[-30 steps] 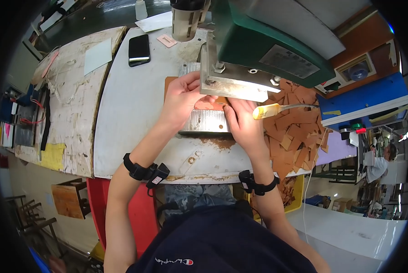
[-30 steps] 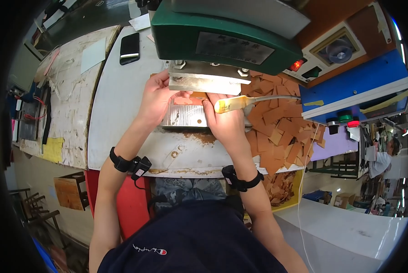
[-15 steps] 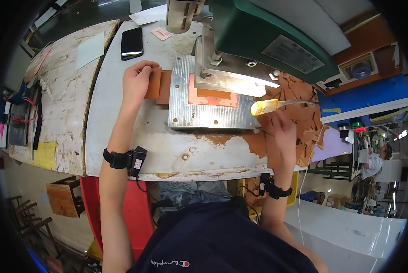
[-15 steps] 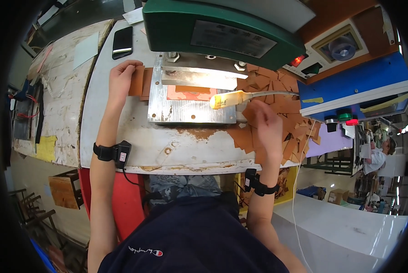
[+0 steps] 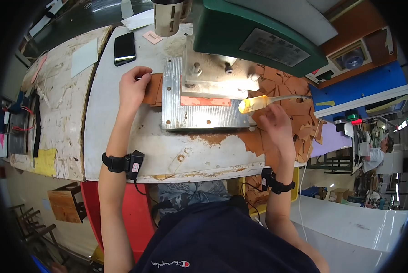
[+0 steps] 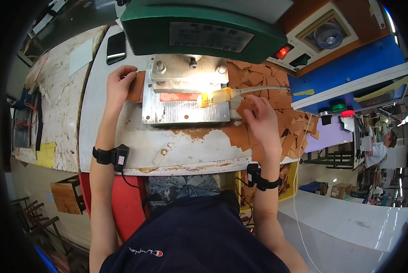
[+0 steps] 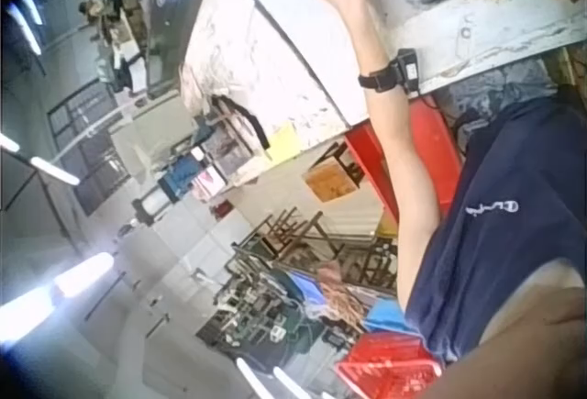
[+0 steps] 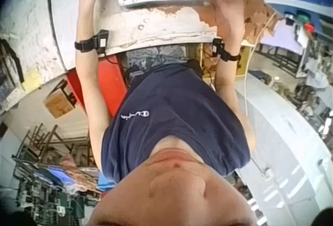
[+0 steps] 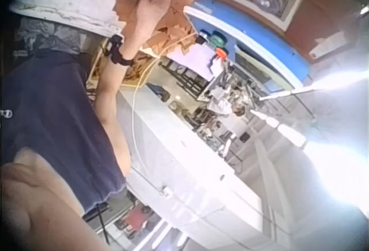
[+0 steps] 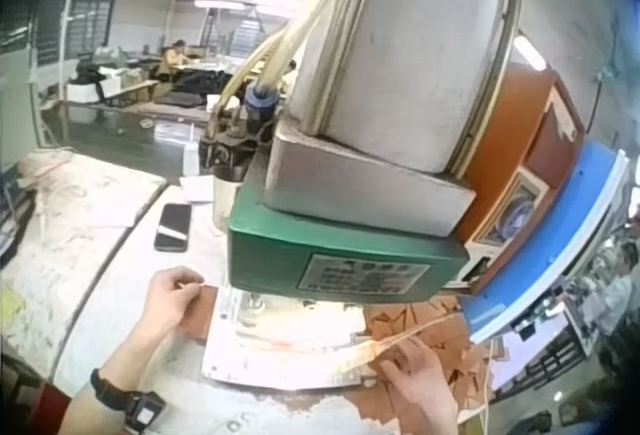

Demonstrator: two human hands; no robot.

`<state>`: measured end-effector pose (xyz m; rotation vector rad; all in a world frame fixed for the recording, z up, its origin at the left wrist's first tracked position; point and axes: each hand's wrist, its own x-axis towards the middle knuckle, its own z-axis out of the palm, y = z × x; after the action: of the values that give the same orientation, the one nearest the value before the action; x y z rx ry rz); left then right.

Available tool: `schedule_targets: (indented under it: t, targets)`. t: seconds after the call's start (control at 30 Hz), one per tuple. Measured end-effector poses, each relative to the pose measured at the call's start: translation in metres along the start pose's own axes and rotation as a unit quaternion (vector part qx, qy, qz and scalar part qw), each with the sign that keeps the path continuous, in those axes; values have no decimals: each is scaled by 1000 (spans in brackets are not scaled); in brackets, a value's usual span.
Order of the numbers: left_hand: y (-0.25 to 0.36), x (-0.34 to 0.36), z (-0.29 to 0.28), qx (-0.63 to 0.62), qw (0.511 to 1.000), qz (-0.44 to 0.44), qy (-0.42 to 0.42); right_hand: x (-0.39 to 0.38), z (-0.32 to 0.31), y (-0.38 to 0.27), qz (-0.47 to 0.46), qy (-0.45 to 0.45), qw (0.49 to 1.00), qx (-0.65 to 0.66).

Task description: The recorder is using a heat-pressing machine to stamp or process small rectangular leather pieces.

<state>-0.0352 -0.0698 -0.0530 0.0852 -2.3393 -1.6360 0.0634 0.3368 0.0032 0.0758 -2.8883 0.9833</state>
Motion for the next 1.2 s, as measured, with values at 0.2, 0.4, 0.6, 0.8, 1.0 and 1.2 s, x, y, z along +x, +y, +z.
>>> schedule_targets:
  t: [0.2,0.4,0.6,0.8,1.0,1.2]
  targets:
    - [5,-1,1,8,1000,12,0,-3,5,5,-22,-22,997,-69]
    - [16,-6,4,7,1000,5,-25,1,-5,11,20,11,999,47]
    - [16,-12,3,35,999,31,-17,-3,-10,-5,75,207,970,105]
    - [28,-16,4,77,994,70,45,3,-14,-13,4,251,946,206]
    - [58,-25,14,-34,992,121,-10,19,9,-40,-32,237,925,296]
    - [60,-42,32,-144,973,161,-84,35,64,-88,-114,129,951,257]
